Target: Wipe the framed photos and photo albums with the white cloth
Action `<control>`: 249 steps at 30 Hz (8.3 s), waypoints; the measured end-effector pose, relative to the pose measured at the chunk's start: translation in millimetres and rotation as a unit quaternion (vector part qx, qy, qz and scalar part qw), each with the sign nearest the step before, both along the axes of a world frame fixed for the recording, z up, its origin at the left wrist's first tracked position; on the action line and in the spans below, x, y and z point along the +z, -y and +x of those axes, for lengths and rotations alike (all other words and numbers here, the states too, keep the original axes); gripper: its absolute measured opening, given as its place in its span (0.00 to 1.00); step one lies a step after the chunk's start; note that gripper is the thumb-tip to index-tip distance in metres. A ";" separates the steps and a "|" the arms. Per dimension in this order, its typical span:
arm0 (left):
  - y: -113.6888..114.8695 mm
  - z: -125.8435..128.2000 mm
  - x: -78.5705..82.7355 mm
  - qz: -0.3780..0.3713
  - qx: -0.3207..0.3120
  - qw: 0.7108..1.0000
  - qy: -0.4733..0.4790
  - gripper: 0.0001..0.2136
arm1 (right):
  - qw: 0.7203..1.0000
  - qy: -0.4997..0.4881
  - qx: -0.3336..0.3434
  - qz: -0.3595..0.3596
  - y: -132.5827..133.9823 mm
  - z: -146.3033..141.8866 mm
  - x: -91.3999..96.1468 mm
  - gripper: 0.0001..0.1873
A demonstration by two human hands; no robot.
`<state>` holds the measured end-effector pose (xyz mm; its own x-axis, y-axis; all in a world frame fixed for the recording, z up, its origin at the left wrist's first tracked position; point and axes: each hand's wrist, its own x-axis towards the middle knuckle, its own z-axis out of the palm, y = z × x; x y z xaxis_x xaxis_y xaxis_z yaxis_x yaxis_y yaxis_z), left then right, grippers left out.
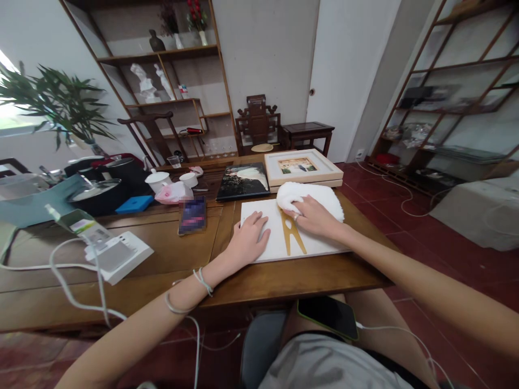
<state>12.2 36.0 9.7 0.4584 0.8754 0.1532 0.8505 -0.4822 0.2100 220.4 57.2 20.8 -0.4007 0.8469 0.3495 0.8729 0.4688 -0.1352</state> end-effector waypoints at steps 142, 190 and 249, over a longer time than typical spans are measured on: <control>-0.3 -0.3 1.7 -0.035 0.013 0.999 0.002 0.21 | 0.991 0.041 0.116 0.053 89.0 49.1 -13.1 0.14; -1.9 -0.4 0.2 -0.025 0.006 1.000 -0.005 0.20 | 0.993 0.075 0.090 -0.008 47.2 -2.9 -0.8 0.16; -19.4 -4.9 -0.6 -0.017 0.056 0.943 0.328 0.20 | 0.952 0.068 0.298 -0.018 80.7 -33.0 13.1 0.20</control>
